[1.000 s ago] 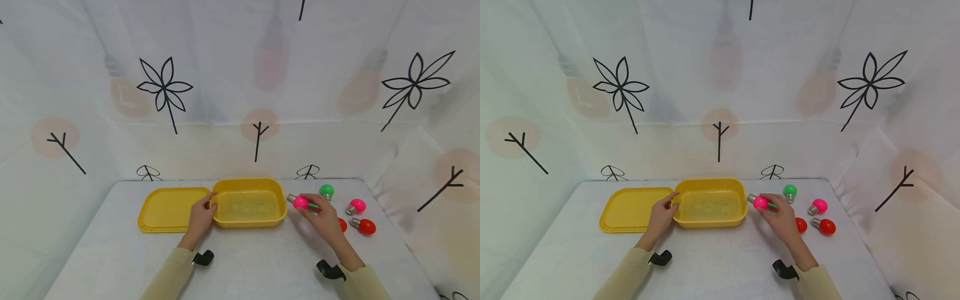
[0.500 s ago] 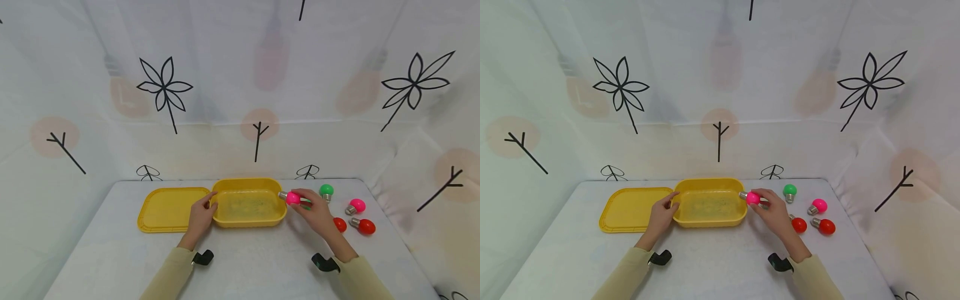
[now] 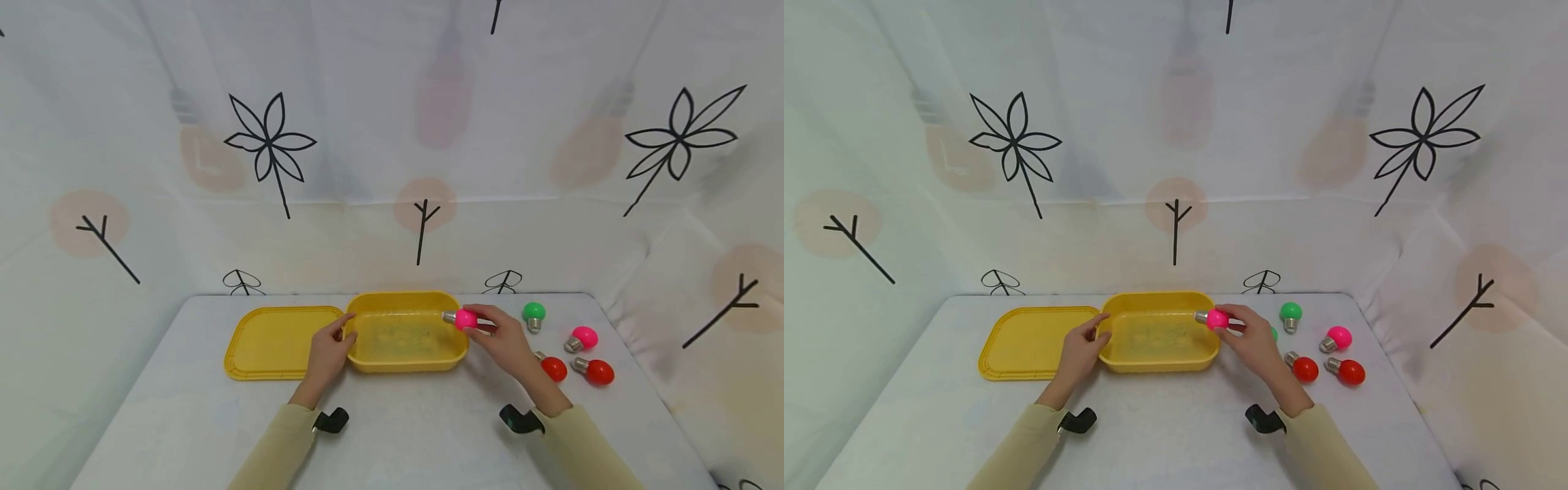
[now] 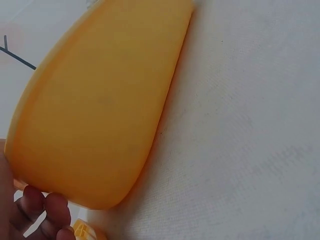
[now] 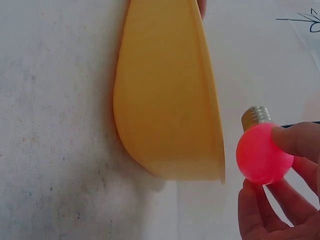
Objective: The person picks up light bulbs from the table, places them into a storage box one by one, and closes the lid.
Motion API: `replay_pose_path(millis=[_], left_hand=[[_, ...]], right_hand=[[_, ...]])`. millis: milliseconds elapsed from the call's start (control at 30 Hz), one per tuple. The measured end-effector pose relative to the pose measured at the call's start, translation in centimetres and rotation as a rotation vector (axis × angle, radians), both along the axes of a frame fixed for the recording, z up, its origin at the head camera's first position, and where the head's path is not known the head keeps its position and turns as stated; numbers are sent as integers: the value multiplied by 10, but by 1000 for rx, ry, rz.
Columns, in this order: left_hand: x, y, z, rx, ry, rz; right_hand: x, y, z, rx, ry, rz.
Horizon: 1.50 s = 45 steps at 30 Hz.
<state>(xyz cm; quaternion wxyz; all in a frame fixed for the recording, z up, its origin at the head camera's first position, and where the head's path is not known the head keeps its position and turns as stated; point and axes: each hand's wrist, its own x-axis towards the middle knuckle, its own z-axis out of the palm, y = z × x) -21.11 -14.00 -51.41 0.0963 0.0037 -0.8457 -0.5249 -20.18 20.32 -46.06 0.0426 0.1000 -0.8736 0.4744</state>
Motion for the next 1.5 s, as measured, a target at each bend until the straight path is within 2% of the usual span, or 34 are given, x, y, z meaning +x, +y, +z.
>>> replay_pose_path(millis=[433,767,967,1267,1500], left_hand=[[0,-1,2,4,-7,-16],[0,-2,1,31,-13,-20],[-1,-2,2,33,-29,-23],[-1,-1,3,36,-31,-18],[-1,-1,1,27,-28,-16]], right_hand=[[-14,-16,7,-15,-56,65],[-27,-32,16,-52,-35,122],[-34,-38,17,-45,-42,139],[-47,-44,17,0,-31,221],[-56,-51,19,0,-135,283]])
